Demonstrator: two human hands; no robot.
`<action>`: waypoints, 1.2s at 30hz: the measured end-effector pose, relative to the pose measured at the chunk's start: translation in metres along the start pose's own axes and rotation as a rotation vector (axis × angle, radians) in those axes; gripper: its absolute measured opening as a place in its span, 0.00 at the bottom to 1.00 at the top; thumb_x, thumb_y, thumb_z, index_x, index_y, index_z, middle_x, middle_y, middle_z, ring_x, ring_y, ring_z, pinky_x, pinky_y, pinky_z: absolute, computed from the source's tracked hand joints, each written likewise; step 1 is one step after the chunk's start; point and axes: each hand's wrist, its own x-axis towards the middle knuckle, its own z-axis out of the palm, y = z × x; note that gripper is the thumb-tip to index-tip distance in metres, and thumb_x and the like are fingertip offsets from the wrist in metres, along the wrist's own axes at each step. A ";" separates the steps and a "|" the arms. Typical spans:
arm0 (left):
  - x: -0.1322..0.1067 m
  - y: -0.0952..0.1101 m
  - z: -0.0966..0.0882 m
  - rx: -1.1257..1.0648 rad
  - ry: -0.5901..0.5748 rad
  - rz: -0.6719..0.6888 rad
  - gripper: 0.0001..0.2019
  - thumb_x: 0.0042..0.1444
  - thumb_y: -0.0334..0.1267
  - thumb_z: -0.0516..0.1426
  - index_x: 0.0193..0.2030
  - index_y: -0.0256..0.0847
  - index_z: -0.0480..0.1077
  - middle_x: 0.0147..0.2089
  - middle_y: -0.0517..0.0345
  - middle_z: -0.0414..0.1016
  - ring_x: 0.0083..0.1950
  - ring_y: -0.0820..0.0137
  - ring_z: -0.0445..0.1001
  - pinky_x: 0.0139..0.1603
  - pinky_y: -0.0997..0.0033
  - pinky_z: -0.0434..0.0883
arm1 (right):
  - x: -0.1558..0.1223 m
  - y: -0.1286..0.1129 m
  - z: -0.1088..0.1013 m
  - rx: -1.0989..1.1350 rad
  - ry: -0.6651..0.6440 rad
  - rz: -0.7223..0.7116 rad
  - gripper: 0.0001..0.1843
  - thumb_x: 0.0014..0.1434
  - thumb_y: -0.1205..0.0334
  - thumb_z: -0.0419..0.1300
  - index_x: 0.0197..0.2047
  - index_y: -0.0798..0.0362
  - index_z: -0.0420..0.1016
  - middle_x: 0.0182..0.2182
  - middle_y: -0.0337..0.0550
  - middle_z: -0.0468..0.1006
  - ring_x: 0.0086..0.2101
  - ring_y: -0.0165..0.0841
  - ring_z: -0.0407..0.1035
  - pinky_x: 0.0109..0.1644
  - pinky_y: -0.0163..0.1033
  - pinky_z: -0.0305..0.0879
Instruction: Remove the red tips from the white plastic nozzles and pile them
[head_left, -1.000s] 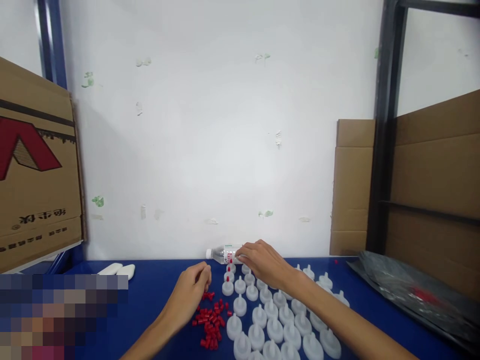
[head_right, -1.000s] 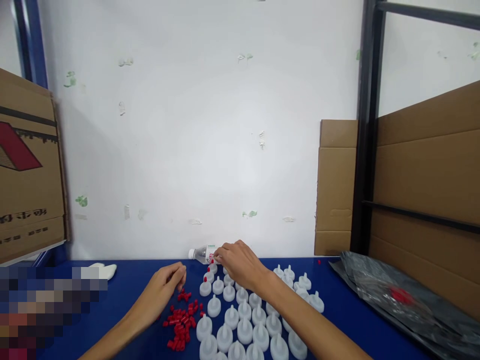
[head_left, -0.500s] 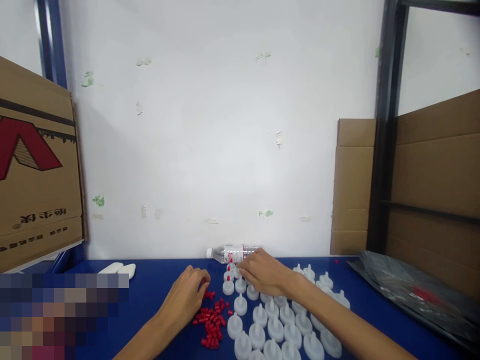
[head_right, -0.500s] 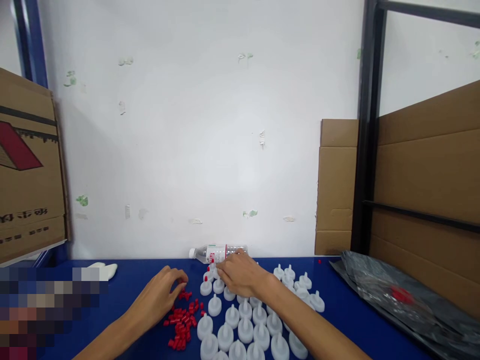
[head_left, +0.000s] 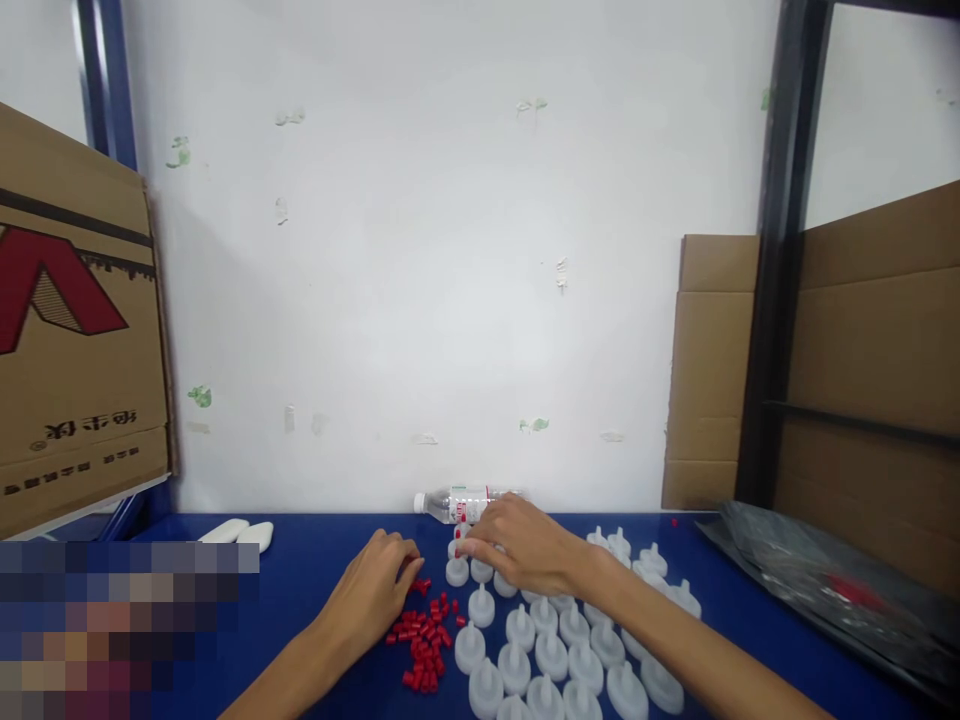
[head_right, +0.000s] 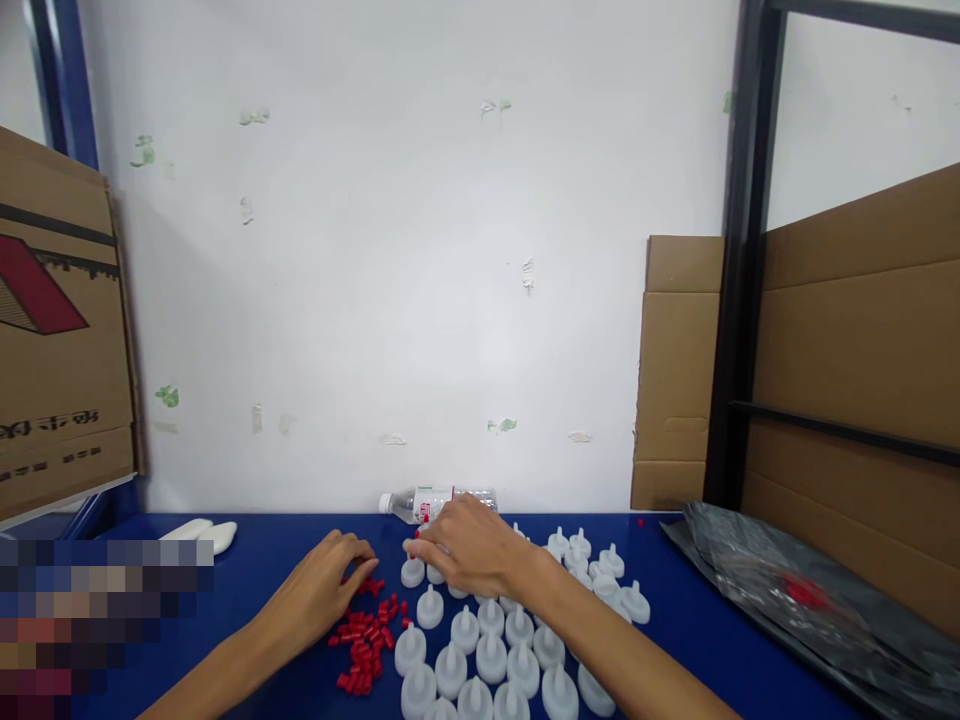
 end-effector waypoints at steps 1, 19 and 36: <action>0.000 0.000 0.000 -0.006 0.000 0.008 0.15 0.68 0.38 0.49 0.42 0.41 0.77 0.40 0.49 0.77 0.47 0.57 0.71 0.48 0.61 0.65 | 0.000 -0.004 0.001 0.007 -0.009 -0.020 0.28 0.77 0.53 0.42 0.33 0.52 0.76 0.31 0.41 0.81 0.36 0.35 0.74 0.47 0.40 0.59; -0.006 0.022 -0.014 -0.122 0.043 0.130 0.20 0.74 0.45 0.42 0.42 0.43 0.73 0.40 0.55 0.75 0.46 0.61 0.70 0.51 0.59 0.65 | 0.007 -0.009 0.013 0.073 0.062 -0.022 0.06 0.68 0.57 0.63 0.42 0.47 0.82 0.36 0.36 0.85 0.40 0.33 0.76 0.55 0.41 0.56; -0.002 0.007 0.003 -0.050 0.085 0.117 0.14 0.68 0.36 0.50 0.53 0.39 0.75 0.48 0.49 0.77 0.53 0.55 0.70 0.55 0.55 0.68 | 0.004 -0.013 0.019 0.059 0.010 -0.002 0.09 0.68 0.61 0.59 0.46 0.49 0.80 0.38 0.41 0.84 0.43 0.38 0.74 0.54 0.42 0.58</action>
